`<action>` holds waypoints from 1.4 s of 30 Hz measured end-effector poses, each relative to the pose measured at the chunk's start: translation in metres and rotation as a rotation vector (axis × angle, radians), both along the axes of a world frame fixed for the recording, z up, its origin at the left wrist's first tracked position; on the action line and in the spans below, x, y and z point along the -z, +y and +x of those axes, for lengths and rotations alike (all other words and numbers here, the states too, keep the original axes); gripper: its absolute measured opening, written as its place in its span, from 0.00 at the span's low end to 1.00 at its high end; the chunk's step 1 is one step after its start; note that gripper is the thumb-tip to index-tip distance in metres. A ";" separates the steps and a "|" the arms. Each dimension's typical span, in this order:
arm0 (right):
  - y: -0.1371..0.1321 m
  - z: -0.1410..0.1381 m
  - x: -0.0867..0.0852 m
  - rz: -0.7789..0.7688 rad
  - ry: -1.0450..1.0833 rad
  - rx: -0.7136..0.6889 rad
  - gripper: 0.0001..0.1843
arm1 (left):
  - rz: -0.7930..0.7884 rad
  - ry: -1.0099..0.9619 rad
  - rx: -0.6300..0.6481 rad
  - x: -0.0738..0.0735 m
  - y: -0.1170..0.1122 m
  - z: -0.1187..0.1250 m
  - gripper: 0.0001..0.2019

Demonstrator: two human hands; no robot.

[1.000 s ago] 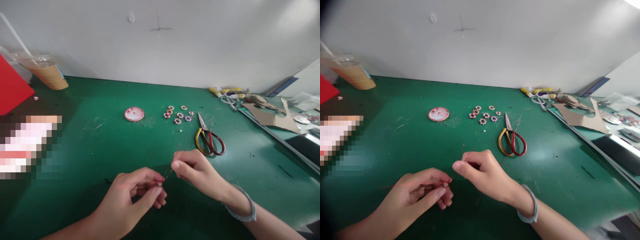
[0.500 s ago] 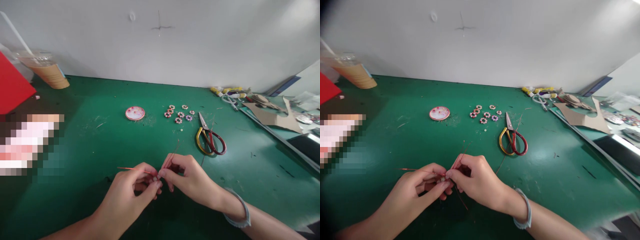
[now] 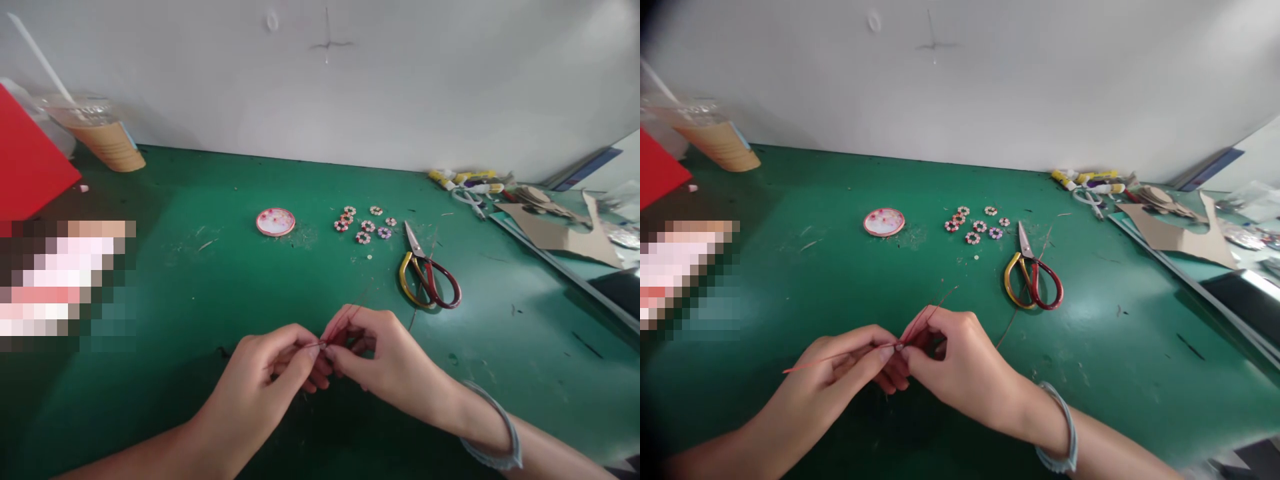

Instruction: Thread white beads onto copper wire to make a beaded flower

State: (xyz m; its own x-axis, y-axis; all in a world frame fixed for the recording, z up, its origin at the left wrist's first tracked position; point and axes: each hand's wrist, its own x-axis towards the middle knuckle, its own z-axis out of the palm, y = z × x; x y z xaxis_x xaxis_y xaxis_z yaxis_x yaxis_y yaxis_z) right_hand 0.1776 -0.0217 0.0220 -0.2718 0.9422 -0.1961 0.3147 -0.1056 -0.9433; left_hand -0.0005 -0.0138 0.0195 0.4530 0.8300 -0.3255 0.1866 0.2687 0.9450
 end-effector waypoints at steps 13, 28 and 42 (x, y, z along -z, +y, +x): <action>-0.005 -0.006 -0.001 -0.033 0.025 -0.003 0.08 | 0.023 0.050 0.045 0.001 0.001 -0.002 0.14; 0.000 0.006 -0.004 -0.064 0.033 -0.069 0.03 | 0.096 0.039 0.127 -0.008 0.001 -0.003 0.08; 0.000 0.003 -0.003 0.206 0.022 -0.035 0.05 | 0.271 0.264 0.170 0.000 -0.001 -0.001 0.13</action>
State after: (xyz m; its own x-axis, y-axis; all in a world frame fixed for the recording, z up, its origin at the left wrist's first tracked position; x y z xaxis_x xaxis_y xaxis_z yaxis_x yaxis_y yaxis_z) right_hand 0.1808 -0.0212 0.0247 -0.3075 0.9515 0.0058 0.2940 0.1008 -0.9505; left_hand -0.0010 -0.0151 0.0191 0.5215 0.8219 -0.2292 0.4523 -0.0386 0.8910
